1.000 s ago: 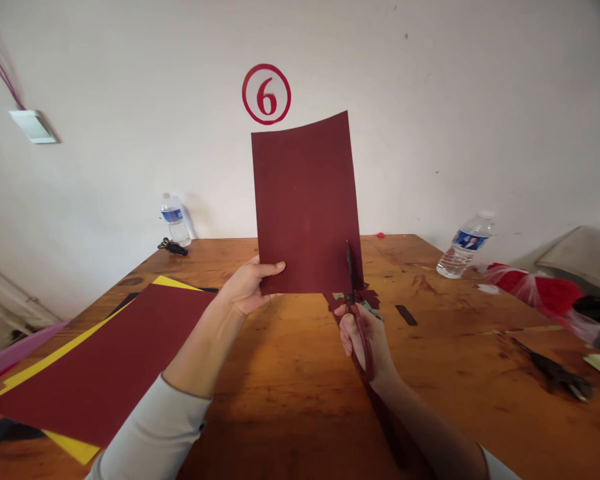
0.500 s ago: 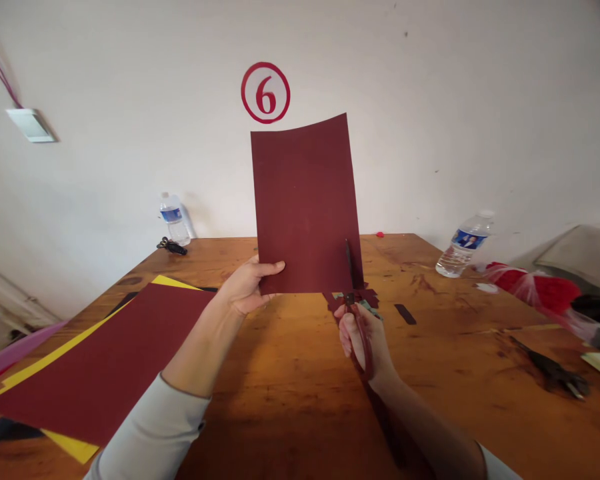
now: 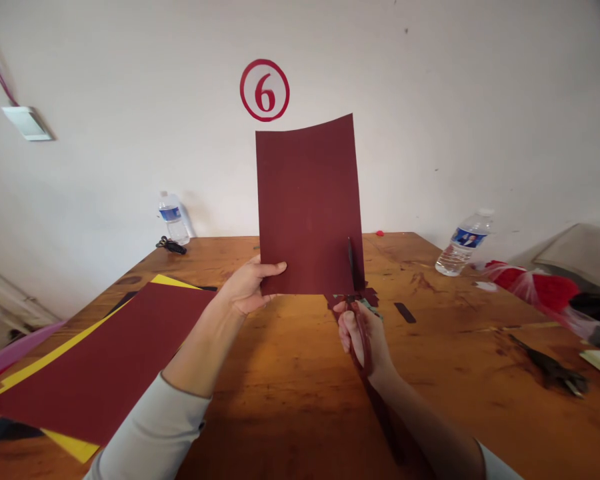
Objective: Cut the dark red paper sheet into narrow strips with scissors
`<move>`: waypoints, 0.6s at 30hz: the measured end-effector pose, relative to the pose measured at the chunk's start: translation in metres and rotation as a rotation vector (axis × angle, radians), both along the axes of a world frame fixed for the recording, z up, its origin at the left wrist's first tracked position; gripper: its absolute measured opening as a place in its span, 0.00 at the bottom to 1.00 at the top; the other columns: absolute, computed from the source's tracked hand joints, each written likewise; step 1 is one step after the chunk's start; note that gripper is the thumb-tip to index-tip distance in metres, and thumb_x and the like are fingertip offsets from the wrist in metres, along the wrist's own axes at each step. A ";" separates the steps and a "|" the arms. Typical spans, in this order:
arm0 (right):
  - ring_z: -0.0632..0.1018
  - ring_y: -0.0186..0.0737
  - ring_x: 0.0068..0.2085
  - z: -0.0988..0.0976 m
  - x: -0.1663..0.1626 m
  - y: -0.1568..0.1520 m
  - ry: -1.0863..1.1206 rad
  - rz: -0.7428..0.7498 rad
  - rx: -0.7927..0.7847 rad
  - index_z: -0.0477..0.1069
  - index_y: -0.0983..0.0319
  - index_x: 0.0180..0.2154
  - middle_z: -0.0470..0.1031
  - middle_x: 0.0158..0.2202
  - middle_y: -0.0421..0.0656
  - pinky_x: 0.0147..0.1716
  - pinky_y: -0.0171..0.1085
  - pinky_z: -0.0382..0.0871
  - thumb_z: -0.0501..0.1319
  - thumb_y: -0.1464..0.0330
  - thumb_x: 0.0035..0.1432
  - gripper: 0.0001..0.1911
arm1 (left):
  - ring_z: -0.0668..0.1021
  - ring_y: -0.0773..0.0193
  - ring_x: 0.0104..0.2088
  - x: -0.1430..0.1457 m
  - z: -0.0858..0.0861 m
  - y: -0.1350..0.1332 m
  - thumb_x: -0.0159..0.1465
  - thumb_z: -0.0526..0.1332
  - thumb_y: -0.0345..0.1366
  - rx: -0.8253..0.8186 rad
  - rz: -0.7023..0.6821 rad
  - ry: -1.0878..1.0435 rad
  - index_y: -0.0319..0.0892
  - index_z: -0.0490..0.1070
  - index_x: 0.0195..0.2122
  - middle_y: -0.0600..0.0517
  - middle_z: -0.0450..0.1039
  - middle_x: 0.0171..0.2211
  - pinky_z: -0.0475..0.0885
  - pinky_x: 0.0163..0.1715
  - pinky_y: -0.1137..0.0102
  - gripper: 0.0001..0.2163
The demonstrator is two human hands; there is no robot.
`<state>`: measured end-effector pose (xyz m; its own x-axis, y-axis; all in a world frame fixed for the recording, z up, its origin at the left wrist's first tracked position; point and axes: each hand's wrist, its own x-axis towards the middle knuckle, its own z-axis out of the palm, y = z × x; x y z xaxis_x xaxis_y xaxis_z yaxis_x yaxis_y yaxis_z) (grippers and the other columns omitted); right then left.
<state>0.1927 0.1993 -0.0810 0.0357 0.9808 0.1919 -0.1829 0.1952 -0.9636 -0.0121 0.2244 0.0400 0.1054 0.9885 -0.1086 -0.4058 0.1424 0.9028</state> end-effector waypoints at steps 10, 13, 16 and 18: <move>0.59 0.27 0.13 -0.004 0.000 0.000 0.024 -0.002 -0.003 0.68 0.59 0.32 0.58 0.15 0.29 0.11 0.29 0.53 0.66 0.44 0.54 0.25 | 0.85 0.54 0.34 0.001 0.003 -0.003 0.56 0.64 0.21 -0.023 -0.001 0.008 0.37 0.77 0.40 0.43 0.85 0.36 0.81 0.23 0.70 0.11; 0.60 0.27 0.12 -0.003 0.000 0.000 0.014 -0.003 -0.007 0.68 0.59 0.31 0.58 0.14 0.29 0.11 0.28 0.53 0.66 0.44 0.53 0.25 | 0.85 0.56 0.32 0.002 0.003 -0.003 0.56 0.64 0.20 -0.024 -0.011 -0.002 0.37 0.77 0.40 0.43 0.85 0.35 0.81 0.23 0.70 0.12; 0.60 0.26 0.12 -0.001 0.000 0.001 0.021 0.001 -0.026 0.67 0.59 0.31 0.58 0.15 0.29 0.10 0.28 0.54 0.66 0.41 0.50 0.28 | 0.84 0.59 0.28 0.002 0.005 -0.003 0.56 0.63 0.19 -0.039 -0.001 -0.012 0.36 0.77 0.38 0.44 0.84 0.34 0.80 0.23 0.71 0.11; 0.60 0.26 0.12 -0.001 -0.001 0.002 0.028 0.029 -0.043 0.67 0.59 0.32 0.59 0.15 0.29 0.10 0.28 0.54 0.66 0.40 0.49 0.29 | 0.83 0.61 0.24 0.003 0.006 -0.004 0.57 0.62 0.19 -0.058 0.021 -0.007 0.36 0.77 0.37 0.45 0.84 0.31 0.79 0.21 0.72 0.10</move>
<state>0.1918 0.2009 -0.0822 0.0116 0.9888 0.1485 -0.2146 0.1475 -0.9655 -0.0090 0.2207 0.0458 0.0860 0.9826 -0.1646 -0.4156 0.1855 0.8904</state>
